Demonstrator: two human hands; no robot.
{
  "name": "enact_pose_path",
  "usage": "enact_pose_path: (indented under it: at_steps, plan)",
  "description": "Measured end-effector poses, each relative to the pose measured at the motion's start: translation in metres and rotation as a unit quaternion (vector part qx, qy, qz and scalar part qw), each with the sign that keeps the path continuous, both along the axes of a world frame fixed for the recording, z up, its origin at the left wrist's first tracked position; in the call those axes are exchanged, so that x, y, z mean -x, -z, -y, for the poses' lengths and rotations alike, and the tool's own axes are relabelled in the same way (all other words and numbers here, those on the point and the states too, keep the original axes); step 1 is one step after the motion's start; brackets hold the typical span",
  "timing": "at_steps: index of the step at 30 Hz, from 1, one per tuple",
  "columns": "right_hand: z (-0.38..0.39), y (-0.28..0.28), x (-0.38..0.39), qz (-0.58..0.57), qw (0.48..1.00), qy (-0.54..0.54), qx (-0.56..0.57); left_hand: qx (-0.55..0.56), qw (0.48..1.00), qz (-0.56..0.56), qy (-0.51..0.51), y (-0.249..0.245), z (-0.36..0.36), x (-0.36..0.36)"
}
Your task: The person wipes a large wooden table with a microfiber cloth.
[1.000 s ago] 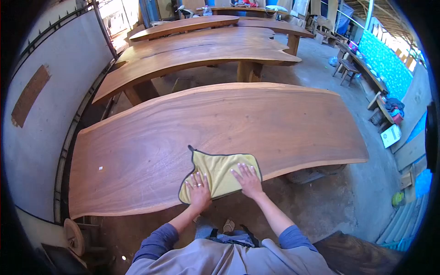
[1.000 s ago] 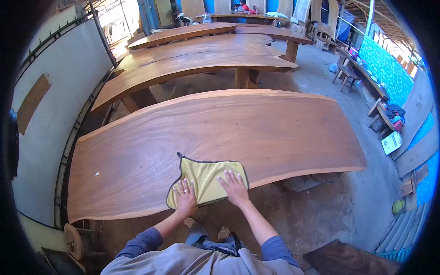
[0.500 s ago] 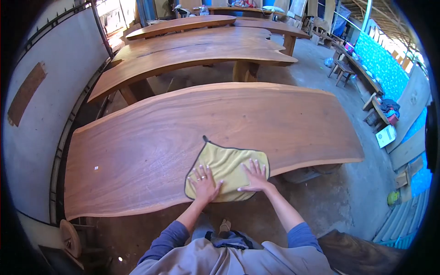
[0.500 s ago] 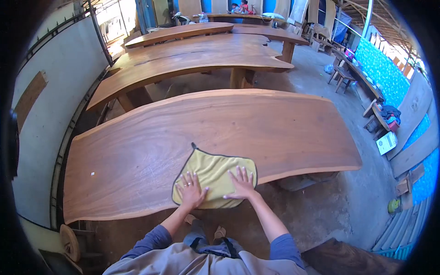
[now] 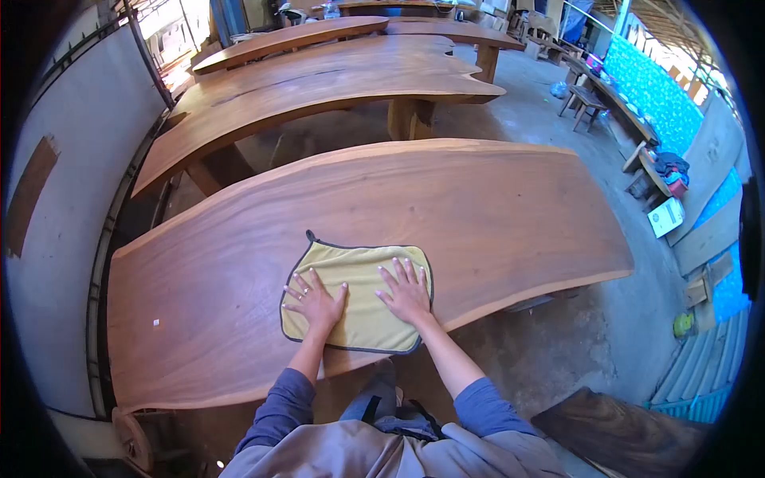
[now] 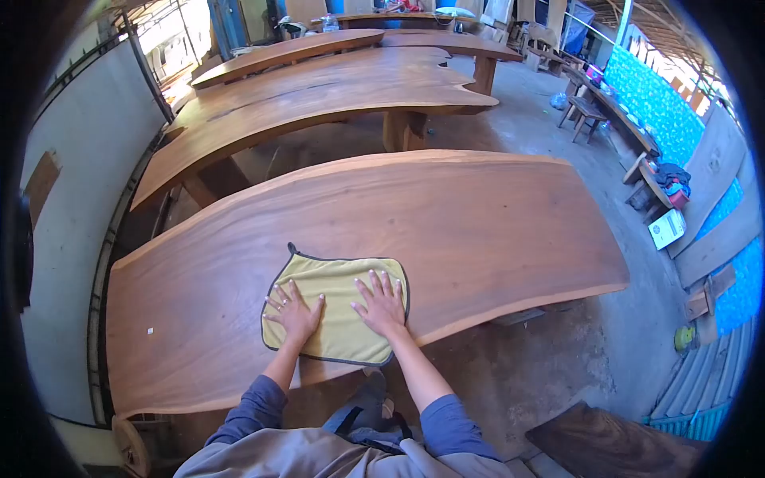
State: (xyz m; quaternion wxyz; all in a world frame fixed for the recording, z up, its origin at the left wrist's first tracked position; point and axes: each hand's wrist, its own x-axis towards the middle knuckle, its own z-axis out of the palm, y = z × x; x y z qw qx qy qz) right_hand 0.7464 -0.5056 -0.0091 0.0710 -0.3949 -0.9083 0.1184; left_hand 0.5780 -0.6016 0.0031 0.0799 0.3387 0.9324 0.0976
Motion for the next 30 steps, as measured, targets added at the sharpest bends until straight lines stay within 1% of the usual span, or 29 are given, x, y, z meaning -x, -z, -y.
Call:
enact_pose_path:
  at_steps: [3,6,8,10,11,14,17,18,20,23,27,28,30]
  plan:
    - [-0.009,0.008,0.006,0.006,1.0,0.006,0.003,-0.003,1.0,-0.01,0.012,0.011,-0.006,0.006]
    - [-0.013,0.009,0.025,0.01,1.0,0.016,0.011,-0.013,0.999,-0.014,0.031,0.013,-0.01,0.026]
    - [-0.006,-0.002,0.047,0.014,1.0,0.019,0.007,-0.006,0.999,-0.006,0.034,0.002,-0.007,0.05]
    - [0.0,-0.027,0.087,0.014,1.0,0.023,0.0,-0.003,0.999,-0.003,0.038,-0.025,-0.004,0.092]
    - [-0.001,-0.04,0.11,0.01,1.0,0.025,0.0,-0.016,0.999,-0.018,0.04,-0.038,-0.007,0.115]
    - [-0.034,-0.049,0.138,0.012,0.999,0.037,0.002,-0.032,0.998,-0.029,0.052,-0.045,-0.046,0.147]
    - [-0.079,-0.034,0.14,0.017,0.999,0.047,-0.004,-0.039,0.997,-0.032,0.063,-0.026,-0.098,0.151]
    - [-0.083,-0.028,0.14,0.02,0.998,0.053,-0.004,-0.045,0.996,-0.034,0.069,-0.02,-0.105,0.151]
    - [-0.085,-0.02,0.141,0.02,0.998,0.059,-0.003,-0.05,0.995,-0.037,0.077,-0.01,-0.111,0.152]
    - [-0.082,-0.023,0.144,0.018,0.998,0.065,-0.003,-0.052,0.994,-0.039,0.09,-0.015,-0.111,0.156]
    - [-0.08,-0.019,0.171,0.008,0.997,0.076,-0.004,-0.041,0.994,-0.029,0.096,-0.015,-0.111,0.176]
    - [-0.083,-0.022,0.181,0.017,0.997,0.079,0.019,-0.039,0.993,-0.039,0.103,-0.015,-0.113,0.182]
    - [-0.086,-0.026,0.199,0.025,0.998,0.064,0.012,-0.017,0.993,-0.054,0.103,-0.018,-0.121,0.19]
